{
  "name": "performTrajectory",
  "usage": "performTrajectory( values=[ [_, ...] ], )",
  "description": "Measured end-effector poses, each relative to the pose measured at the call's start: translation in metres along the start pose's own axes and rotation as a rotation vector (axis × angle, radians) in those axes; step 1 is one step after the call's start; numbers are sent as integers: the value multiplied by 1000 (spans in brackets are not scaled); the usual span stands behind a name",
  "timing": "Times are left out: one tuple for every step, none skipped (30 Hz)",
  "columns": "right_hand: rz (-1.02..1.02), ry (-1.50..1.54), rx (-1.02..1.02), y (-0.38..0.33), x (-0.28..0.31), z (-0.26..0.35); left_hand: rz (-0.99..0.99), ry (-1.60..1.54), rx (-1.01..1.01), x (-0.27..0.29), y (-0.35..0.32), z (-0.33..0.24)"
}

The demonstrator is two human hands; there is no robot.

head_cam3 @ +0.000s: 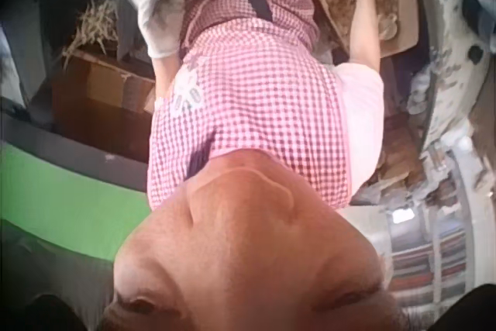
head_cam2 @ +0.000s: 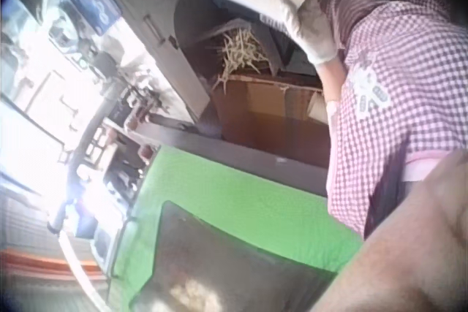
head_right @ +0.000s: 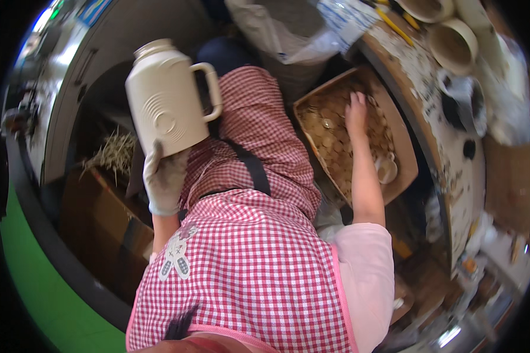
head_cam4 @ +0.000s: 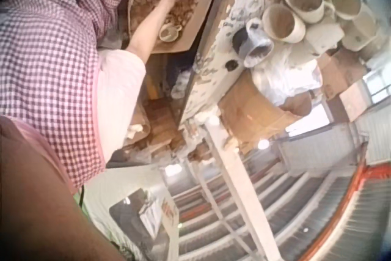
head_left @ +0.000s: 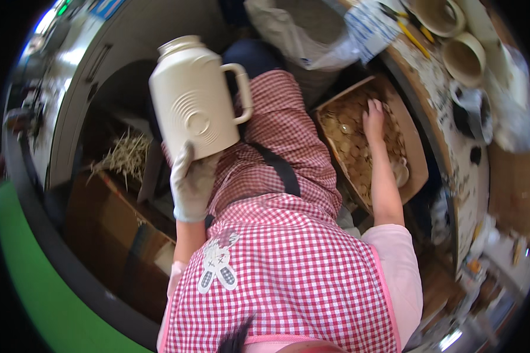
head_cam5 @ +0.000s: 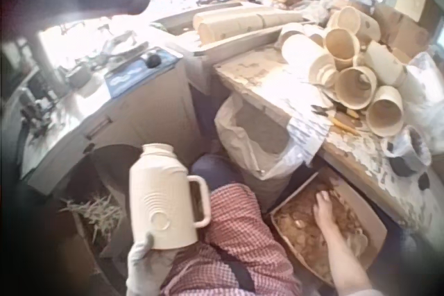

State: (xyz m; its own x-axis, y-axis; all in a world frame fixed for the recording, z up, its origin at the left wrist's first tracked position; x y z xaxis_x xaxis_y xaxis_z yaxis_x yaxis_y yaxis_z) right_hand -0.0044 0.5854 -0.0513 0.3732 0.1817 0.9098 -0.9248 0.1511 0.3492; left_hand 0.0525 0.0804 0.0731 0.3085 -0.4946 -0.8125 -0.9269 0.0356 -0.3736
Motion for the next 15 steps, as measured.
performTrajectory(
  values=[
    [146, -160, 30, -1, -23, -15, 1, -105, 23, -1, 1, 4],
    [126, -125, 44, 1, -34, -25, -37, -132, 42, -2, 0, 8],
    [122, -129, 26, 1, -43, -34, -65, -183, 48, -4, 1, 10],
    [215, -123, -21, 0, -51, -42, -87, -236, 59, -7, 2, 13],
    [255, -121, -36, 0, -52, -46, -78, -307, 89, -12, 3, 17],
    [246, 11, -8, 3, -44, -43, -79, -283, 72, -15, 3, 17],
    [225, 141, 30, 6, -30, -35, -102, -263, 41, -16, 4, 17],
    [235, 197, -63, 8, -16, -33, -104, -256, 27, -17, 5, 17],
    [178, 107, -46, 14, 7, -20, -132, -249, 12, -16, 6, 17],
    [230, 365, -327, 15, 21, -14, -124, -222, 3, -16, 7, 17],
    [328, 572, -714, 11, 32, -4, -120, -203, 6, -16, 9, 18],
    [366, 827, -669, 19, 47, 35, -115, -179, 3, -16, 10, 19],
    [403, 1066, -698, 23, 61, 76, -114, -152, 6, -17, 12, 19],
    [497, 1145, -668, 28, 72, 121, -83, -82, -13, -20, 13, 17],
    [585, 1314, -587, 31, 81, 171, -82, -34, -12, -21, 14, 17]
  ],
)
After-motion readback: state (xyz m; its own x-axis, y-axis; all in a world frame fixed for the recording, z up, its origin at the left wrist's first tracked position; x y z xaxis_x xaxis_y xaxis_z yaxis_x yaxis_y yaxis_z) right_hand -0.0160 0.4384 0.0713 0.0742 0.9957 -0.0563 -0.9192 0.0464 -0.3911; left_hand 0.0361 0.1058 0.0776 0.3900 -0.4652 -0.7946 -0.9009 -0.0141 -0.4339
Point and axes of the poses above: each hand's wrist, its own y-axis towards the middle knuckle, its own x-axis out of the back of the hand, z = x × y, the point moved 6 cm from there along y, towards the middle knuckle, and after that the axes turned 4 degrees about -z, right-handed, at the moved point
